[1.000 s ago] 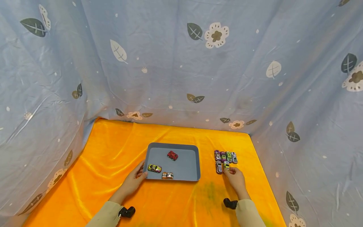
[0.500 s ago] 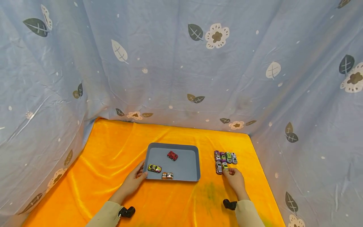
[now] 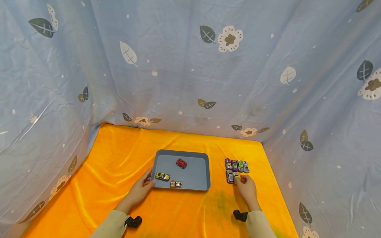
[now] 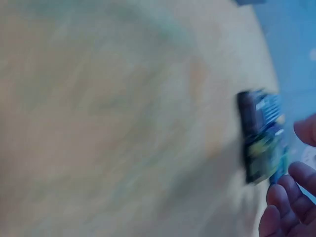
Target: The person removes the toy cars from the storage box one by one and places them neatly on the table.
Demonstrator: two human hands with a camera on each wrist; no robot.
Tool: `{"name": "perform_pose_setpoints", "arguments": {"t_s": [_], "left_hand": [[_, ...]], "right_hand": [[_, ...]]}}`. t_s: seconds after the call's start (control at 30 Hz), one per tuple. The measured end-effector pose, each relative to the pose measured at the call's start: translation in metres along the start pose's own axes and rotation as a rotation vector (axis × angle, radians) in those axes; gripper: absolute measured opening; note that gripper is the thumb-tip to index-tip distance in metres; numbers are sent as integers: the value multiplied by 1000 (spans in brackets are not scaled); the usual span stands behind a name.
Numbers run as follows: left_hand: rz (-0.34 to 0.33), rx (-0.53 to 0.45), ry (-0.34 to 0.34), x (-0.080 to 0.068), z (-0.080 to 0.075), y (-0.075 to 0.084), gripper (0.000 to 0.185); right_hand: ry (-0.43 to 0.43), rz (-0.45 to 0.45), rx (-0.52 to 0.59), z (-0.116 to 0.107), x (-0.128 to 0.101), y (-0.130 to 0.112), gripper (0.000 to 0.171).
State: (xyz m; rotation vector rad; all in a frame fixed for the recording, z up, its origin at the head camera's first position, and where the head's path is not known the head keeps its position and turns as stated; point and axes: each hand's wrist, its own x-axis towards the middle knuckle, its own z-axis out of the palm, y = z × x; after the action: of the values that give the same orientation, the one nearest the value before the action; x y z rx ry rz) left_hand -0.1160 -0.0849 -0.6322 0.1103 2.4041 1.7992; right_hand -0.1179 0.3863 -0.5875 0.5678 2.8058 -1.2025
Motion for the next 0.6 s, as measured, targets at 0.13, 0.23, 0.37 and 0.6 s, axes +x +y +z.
{"name": "perform_pose_setpoints", "arguments": {"t_s": [0.13, 0.23, 0.37, 0.6], "left_hand": [[9, 2, -3, 0, 1, -2, 66], [11, 5, -8, 0, 0, -2, 67], [1, 6, -8, 0, -1, -1, 67], [-12, 5, 1, 0, -1, 1, 67]], "right_hand": [[68, -24, 42, -3, 0, -14, 55], [82, -45, 59, -5, 0, -23, 51], [46, -64, 108, -2, -1, -36, 49], [12, -163, 138, 16, -1, -67, 52]]}}
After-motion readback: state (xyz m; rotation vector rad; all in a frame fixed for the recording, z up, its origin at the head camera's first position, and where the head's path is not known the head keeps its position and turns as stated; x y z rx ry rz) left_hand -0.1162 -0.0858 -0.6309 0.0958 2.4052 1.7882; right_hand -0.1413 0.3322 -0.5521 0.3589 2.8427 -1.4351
